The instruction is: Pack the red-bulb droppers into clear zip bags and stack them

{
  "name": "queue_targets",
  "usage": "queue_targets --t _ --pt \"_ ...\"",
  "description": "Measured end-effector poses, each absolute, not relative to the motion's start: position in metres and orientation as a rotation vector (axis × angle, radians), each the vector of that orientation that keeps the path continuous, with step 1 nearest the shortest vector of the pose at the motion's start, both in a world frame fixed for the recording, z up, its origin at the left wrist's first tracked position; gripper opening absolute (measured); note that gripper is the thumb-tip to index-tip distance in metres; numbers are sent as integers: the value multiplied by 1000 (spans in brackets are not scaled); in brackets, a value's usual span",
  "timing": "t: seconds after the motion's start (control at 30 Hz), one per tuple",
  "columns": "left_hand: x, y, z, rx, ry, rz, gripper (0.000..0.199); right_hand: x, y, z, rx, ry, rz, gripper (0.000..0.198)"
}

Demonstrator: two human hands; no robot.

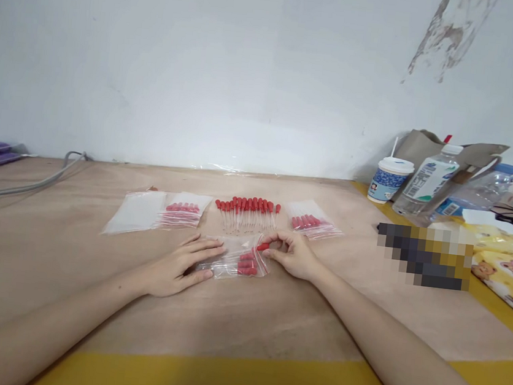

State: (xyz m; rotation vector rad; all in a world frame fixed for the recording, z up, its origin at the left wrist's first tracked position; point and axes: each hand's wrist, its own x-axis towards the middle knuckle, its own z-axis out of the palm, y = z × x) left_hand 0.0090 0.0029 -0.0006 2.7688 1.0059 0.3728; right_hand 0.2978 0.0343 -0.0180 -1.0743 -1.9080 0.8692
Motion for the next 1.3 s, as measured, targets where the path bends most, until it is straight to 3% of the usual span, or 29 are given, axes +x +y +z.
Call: queue_targets --t 0.3,0.53,0.7,0.83,0.97,1.2,1.3 --pt "8 4 -3 2763 1002 361 46 281 25 -15 -932 -1870 1230 24" --pt "10 3 -2 2770 1030 373 47 282 29 -16 -1200 -1968 650 22" --pt "10 3 -2 2784 1021 380 44 279 29 -19 -1258 -1982 512 18" --pt "9 3 -2 2783 1016 355 43 274 29 -23 -1214 -1886 721 18" --pt "9 3 -3 2787 1023 338 43 271 27 -20 -1136 -1816 902 32" --pt "9 4 -2 2781 1024 341 43 272 23 -18 -1274 -1703 1029 28" --pt "9 4 -2 2782 1027 330 43 278 32 -21 -1366 -1640 901 29"
